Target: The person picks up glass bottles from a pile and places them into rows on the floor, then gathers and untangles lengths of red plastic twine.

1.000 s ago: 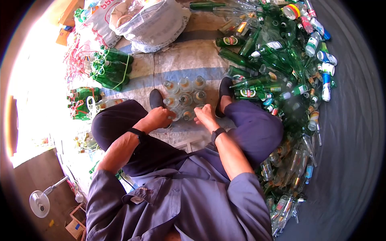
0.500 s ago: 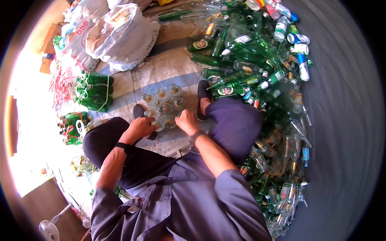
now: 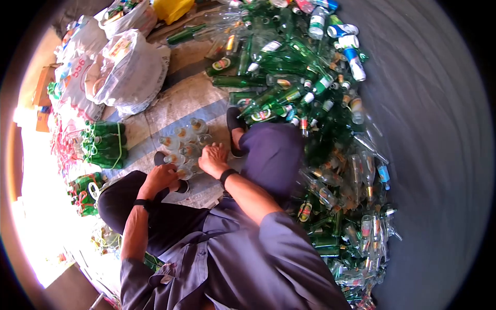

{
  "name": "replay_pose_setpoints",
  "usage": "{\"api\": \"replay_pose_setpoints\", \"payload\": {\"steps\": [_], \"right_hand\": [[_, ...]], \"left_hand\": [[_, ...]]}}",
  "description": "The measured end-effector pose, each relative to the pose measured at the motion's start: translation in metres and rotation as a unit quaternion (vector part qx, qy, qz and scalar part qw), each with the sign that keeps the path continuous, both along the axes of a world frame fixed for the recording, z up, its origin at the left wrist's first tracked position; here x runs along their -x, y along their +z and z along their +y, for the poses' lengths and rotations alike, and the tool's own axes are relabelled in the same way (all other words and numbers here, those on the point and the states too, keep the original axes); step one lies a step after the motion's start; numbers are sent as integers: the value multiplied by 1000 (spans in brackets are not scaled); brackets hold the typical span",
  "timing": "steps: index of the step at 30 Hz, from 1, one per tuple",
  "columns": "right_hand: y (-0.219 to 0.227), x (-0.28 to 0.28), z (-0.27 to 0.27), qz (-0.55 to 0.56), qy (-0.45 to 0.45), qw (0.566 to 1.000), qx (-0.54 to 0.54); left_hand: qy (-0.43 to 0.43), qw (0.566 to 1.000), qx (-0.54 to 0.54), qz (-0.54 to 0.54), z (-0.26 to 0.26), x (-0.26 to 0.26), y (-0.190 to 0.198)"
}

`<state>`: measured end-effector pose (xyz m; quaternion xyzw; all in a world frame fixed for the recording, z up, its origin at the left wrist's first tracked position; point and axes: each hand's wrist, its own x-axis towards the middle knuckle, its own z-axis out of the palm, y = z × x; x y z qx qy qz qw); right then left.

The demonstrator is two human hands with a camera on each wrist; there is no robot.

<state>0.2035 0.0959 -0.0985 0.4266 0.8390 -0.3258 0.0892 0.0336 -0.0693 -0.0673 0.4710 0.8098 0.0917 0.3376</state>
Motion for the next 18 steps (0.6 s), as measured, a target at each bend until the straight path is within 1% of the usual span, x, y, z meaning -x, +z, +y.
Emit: {"api": "replay_pose_setpoints", "payload": {"steps": [2, 4, 5, 7, 8, 10, 11, 12, 13, 14, 15, 16, 17, 18], "right_hand": [[-8, 1, -1, 20, 20, 999, -23], [-12, 2, -3, 72, 11, 996, -48], [-14, 2, -2, 71, 8, 996, -51], [-5, 3, -1, 100, 5, 994, -45], [0, 1, -1, 101, 4, 994, -44], [4, 1, -1, 75, 17, 992, -97], [2, 0, 0, 86, 15, 992, -89], [6, -1, -1, 94, 10, 989, -112], [21, -4, 3, 101, 22, 992, -75], [21, -7, 1, 142, 18, 984, -104], [25, -6, 1, 124, 21, 989, -81], [20, -6, 1, 98, 22, 992, -74], [10, -6, 3, 77, 34, 995, -60], [13, -6, 2, 74, 30, 995, -53]], "left_hand": [[-6, 1000, 5, 3, 4, -1, 2], [-10, 1000, 12, 8, 4, 0, 2], [-9, 1000, 5, 10, 3, 1, 2], [-10, 1000, -3, 13, 6, 0, 3], [-48, 999, -20, 16, 7, 0, 4], [-112, 992, -48, 31, 1, 4, 13], [-14, 1000, -4, 24, 0, 4, 6], [-89, 995, -20, 29, 0, 4, 19], [-109, 992, -31, 60, -3, 8, 12], [-179, 975, 5, 129, -7, 10, 10], [-168, 978, -25, 118, -17, 24, -27], [-42, 997, -11, 68, -13, 16, -4], [-26, 996, -17, 86, -13, 12, 8], [-23, 997, -10, 75, -16, 14, 12]]}}
